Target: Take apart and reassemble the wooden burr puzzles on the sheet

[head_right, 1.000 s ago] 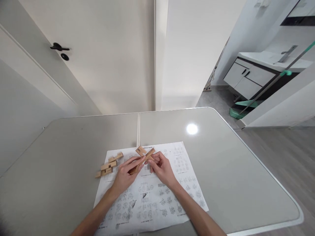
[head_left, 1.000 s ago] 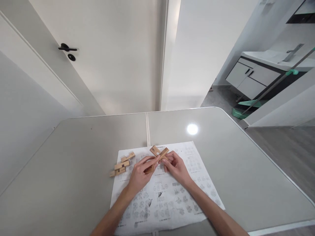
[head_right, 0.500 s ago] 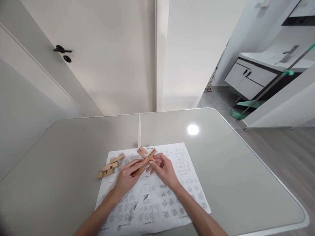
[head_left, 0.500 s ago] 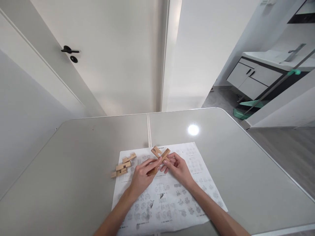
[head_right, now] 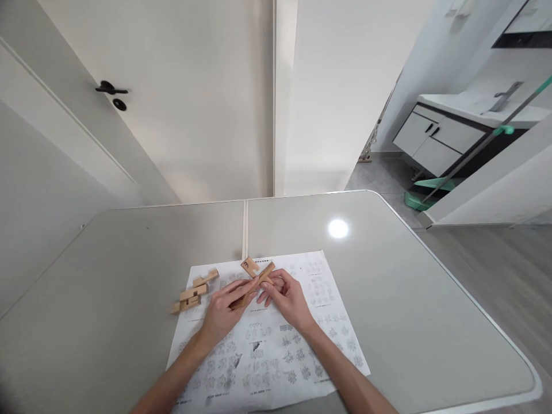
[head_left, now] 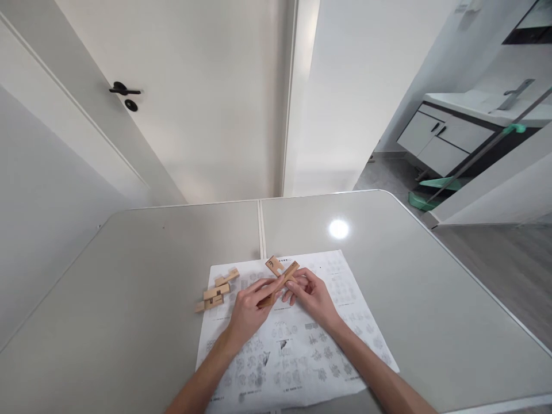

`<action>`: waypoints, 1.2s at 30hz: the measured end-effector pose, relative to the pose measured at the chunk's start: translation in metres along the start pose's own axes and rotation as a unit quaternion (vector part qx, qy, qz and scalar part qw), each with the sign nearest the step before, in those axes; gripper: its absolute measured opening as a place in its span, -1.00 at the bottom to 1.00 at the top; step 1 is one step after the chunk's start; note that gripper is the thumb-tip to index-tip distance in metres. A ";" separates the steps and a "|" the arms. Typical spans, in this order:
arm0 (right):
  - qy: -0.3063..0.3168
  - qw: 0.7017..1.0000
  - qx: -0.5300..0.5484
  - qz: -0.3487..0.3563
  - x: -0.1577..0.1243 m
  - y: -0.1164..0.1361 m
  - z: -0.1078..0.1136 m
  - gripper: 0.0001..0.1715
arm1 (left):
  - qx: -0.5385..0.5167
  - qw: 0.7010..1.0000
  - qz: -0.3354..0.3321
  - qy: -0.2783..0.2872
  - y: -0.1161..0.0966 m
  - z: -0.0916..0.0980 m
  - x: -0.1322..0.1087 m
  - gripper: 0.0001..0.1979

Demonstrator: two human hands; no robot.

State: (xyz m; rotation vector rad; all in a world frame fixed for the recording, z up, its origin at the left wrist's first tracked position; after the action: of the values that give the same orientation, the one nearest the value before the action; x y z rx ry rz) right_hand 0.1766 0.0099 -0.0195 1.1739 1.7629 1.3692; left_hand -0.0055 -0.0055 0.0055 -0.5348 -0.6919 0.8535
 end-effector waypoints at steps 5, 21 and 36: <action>0.000 1.000 -0.011 -0.003 0.000 -0.002 0.000 -0.53 | -0.007 1.000 -0.004 0.002 0.004 -0.002 -0.002 -0.61; 0.003 1.000 -0.004 -0.012 0.001 -0.005 0.003 -0.51 | -0.009 1.000 0.002 0.003 0.003 -0.001 -0.001 -0.60; 0.024 1.000 -0.005 -0.018 0.002 -0.002 0.004 -0.49 | 0.028 0.999 -0.038 -0.007 0.004 -0.001 -0.002 -0.59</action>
State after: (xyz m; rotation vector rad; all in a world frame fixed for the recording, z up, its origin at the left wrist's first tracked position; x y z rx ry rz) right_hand 0.1786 0.0134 -0.0228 1.1078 1.7996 1.3953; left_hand -0.0073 -0.0046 0.0012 -0.4509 -0.6948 0.8037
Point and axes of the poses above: each hand's wrist, its own x-axis towards the middle knuckle, its own z-axis out of the back of the hand, y = z × x, the point moved 3 cm from there along x, towards the middle knuckle, and after that the axes turned 12 degrees about y, right-handed, at the moved point
